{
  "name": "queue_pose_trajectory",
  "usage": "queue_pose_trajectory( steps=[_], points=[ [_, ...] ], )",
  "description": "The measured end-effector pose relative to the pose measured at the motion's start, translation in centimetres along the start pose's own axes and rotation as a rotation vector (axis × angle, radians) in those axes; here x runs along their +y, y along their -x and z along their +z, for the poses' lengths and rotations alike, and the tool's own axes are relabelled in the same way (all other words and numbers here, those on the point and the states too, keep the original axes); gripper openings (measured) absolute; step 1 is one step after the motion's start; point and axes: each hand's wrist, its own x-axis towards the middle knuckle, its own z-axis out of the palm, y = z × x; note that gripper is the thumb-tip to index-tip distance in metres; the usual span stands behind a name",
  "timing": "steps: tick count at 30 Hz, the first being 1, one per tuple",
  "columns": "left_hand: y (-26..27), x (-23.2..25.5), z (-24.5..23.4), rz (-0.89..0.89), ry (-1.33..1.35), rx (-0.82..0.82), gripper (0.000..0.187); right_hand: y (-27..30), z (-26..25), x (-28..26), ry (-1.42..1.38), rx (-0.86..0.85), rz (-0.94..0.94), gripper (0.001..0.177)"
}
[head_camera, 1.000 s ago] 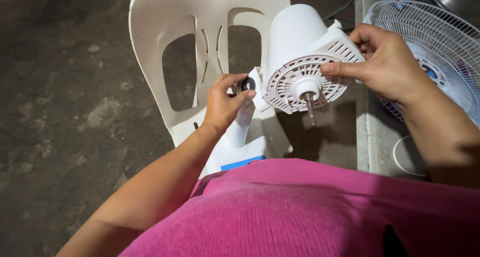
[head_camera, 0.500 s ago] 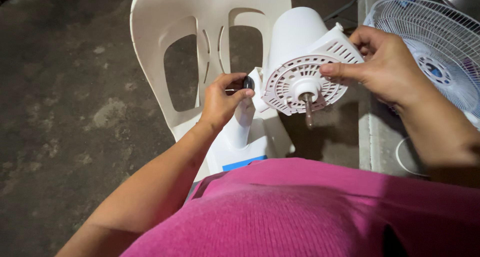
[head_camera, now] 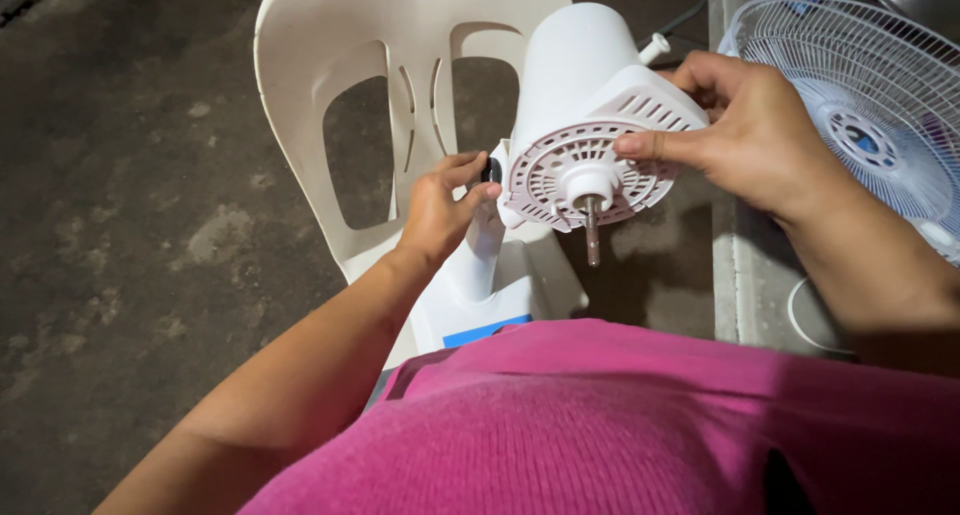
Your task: The person removes the front grille and motor housing of a white electric fan by hand, then repeatedly attempts to reattach the motor housing to the stand. The clip ends with the fan still partially disassembled.
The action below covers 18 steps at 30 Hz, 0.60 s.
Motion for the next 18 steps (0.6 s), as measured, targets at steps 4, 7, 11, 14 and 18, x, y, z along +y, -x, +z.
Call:
queue_pose_trajectory(
  steps=[4,7,11,14,18],
  points=[
    [0.0,-0.6,0.4,-0.324,0.129,-0.014,0.049,-0.5,0.1,-0.5,0.077,-0.012,-0.023,0.034],
    [-0.2,-0.7,1.0,-0.251,0.147,0.038,0.05,-0.7,0.0,-0.7,0.112,-0.001,-0.043,0.035],
    [1.1,-0.6,1.4,-0.173,-0.003,0.049,0.048,-1.0,0.3,-0.9,0.118,-0.033,-0.066,0.035],
    [1.5,-0.4,1.4,-0.183,0.002,0.015,0.045,-1.0,0.1,-0.9,0.128,-0.048,-0.064,0.036],
    [1.8,-0.2,0.6,-0.128,0.072,-0.02,0.057,-0.7,-0.1,-0.9,0.203,-0.03,-0.04,0.036]
  ],
)
